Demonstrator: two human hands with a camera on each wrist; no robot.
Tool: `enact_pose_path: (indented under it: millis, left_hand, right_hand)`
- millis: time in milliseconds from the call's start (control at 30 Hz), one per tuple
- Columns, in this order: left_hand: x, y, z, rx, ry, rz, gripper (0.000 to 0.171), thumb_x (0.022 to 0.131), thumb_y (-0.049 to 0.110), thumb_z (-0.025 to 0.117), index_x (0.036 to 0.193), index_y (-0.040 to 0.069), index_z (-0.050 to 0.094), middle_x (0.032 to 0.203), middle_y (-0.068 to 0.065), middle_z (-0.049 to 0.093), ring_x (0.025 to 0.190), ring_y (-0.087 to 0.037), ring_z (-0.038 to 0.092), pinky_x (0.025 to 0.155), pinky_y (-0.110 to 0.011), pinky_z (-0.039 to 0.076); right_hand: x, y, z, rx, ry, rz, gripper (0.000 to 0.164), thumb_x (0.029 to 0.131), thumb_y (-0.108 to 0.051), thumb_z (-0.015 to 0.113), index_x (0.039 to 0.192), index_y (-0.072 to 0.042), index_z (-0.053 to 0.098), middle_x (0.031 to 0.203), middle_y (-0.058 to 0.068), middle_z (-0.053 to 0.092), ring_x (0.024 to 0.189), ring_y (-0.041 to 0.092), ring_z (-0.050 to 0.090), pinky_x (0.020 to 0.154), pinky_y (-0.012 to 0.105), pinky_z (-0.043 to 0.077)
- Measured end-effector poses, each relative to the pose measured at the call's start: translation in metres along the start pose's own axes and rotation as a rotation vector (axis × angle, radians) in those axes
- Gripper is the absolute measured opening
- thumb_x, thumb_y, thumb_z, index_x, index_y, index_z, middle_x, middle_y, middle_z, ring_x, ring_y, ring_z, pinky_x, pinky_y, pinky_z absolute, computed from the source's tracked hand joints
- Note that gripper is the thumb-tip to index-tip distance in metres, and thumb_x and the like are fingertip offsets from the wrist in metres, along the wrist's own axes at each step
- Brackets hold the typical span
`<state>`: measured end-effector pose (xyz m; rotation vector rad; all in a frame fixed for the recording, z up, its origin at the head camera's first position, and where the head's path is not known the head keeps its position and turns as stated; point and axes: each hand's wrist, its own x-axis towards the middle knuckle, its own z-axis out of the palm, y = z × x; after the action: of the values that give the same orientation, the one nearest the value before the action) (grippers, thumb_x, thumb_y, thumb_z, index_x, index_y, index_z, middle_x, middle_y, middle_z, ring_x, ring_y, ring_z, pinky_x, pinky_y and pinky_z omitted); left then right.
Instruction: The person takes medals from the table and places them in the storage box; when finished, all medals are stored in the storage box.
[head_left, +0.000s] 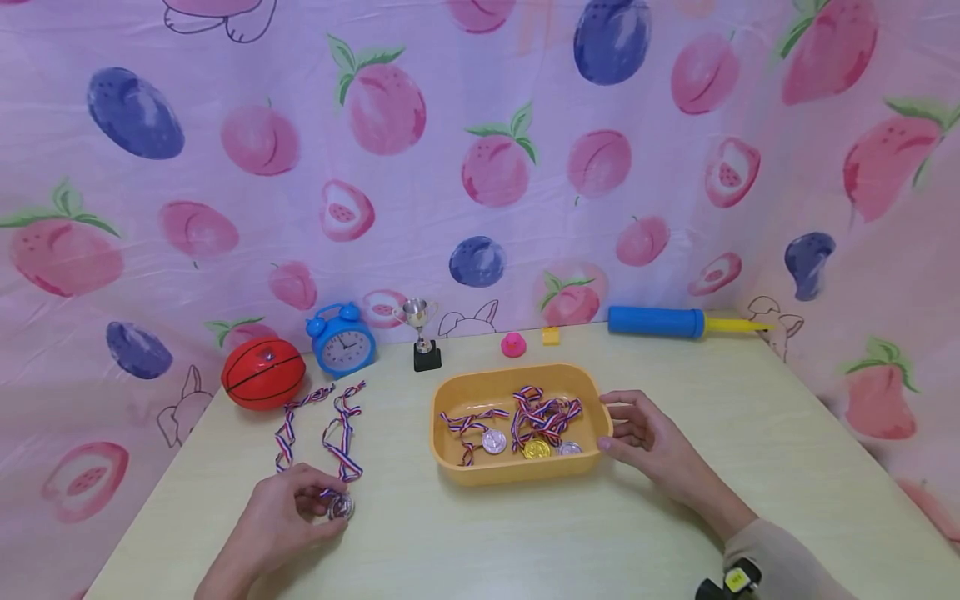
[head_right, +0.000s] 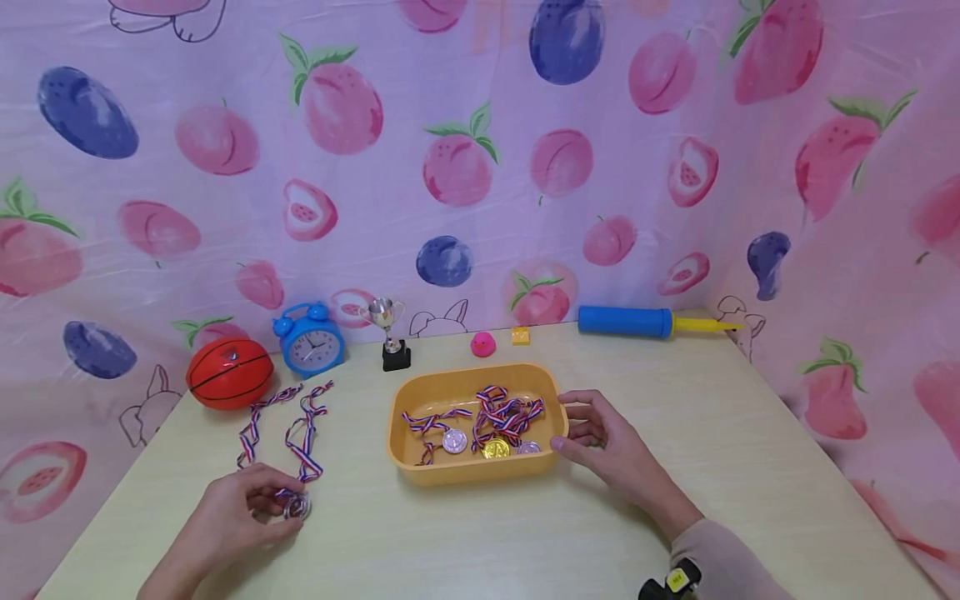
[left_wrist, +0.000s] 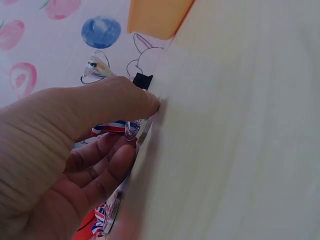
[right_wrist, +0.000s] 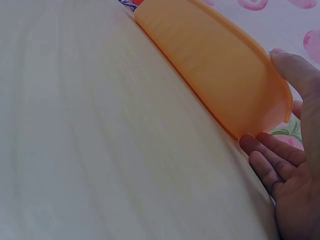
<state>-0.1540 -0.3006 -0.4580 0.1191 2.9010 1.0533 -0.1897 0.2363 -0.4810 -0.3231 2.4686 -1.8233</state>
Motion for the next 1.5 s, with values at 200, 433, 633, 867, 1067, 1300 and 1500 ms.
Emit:
enact_pose_path:
  millis: [200, 433, 633, 867, 1067, 1300, 1500]
  left_hand:
    - [0.0, 0.004, -0.001, -0.024, 0.023, 0.024, 0.036, 0.077, 0.014, 0.103, 0.106, 0.025, 0.085, 0.105, 0.001, 0.068, 0.092, -0.017, 0.065, 0.079, -0.021, 0.061]
    - [-0.004, 0.01, -0.006, -0.084, 0.108, 0.128, 0.04, 0.076, 0.007, 0.102, 0.11, 0.021, 0.086, 0.106, 0.001, 0.072, 0.092, -0.014, 0.071, 0.085, -0.022, 0.065]
    - [-0.002, 0.018, -0.014, -0.117, 0.17, 0.203, 0.042, 0.075, 0.005, 0.103, 0.111, 0.014, 0.084, 0.109, 0.001, 0.074, 0.091, -0.012, 0.073, 0.09, -0.017, 0.062]
    - [0.0, 0.028, -0.018, -0.056, 0.206, 0.204, 0.04, 0.076, 0.008, 0.102, 0.111, 0.018, 0.084, 0.109, 0.003, 0.073, 0.092, -0.011, 0.071, 0.09, -0.024, 0.065]
    - [0.005, 0.032, -0.019, -0.039, 0.267, 0.316, 0.044, 0.072, 0.0, 0.1, 0.11, 0.016, 0.084, 0.107, 0.005, 0.073, 0.089, -0.011, 0.071, 0.086, -0.018, 0.063]
    - [0.016, 0.047, -0.027, -0.004, 0.287, 0.367, 0.046, 0.073, 0.001, 0.101, 0.111, 0.019, 0.084, 0.109, 0.006, 0.073, 0.09, -0.011, 0.071, 0.087, -0.015, 0.061]
    - [0.026, 0.068, -0.039, 0.033, 0.315, 0.404, 0.047, 0.073, 0.006, 0.103, 0.114, 0.02, 0.084, 0.109, 0.007, 0.071, 0.092, -0.012, 0.072, 0.085, -0.018, 0.062]
  right_hand:
    - [0.0, 0.0, 0.0, 0.002, -0.002, 0.001, 0.059, 0.106, -0.027, 0.08, 0.156, -0.023, 0.051, 0.156, 0.019, 0.061, 0.125, 0.037, 0.066, 0.096, 0.024, 0.062]
    - [0.001, 0.001, 0.0, 0.01, -0.005, 0.006, 0.06, 0.105, -0.026, 0.081, 0.157, -0.023, 0.05, 0.157, 0.019, 0.06, 0.126, 0.037, 0.066, 0.096, 0.024, 0.063]
    - [0.0, 0.001, -0.001, 0.006, 0.001, 0.007, 0.06, 0.105, -0.027, 0.081, 0.157, -0.023, 0.05, 0.156, 0.019, 0.061, 0.126, 0.037, 0.065, 0.097, 0.024, 0.062]
    - [0.001, 0.002, -0.001, 0.007, -0.002, 0.007, 0.061, 0.105, -0.028, 0.081, 0.157, -0.023, 0.05, 0.155, 0.019, 0.061, 0.126, 0.036, 0.066, 0.096, 0.024, 0.062]
    - [0.001, 0.001, -0.001, 0.006, -0.007, 0.013, 0.062, 0.105, -0.028, 0.081, 0.157, -0.022, 0.049, 0.156, 0.019, 0.06, 0.127, 0.037, 0.065, 0.097, 0.024, 0.062]
    - [0.001, 0.001, -0.001, 0.007, -0.005, 0.011, 0.062, 0.105, -0.028, 0.082, 0.157, -0.022, 0.05, 0.156, 0.019, 0.06, 0.127, 0.036, 0.066, 0.097, 0.023, 0.062]
    - [0.001, 0.001, 0.0, 0.012, -0.002, 0.005, 0.061, 0.104, -0.027, 0.082, 0.157, -0.022, 0.051, 0.154, 0.019, 0.061, 0.125, 0.036, 0.066, 0.096, 0.024, 0.062]
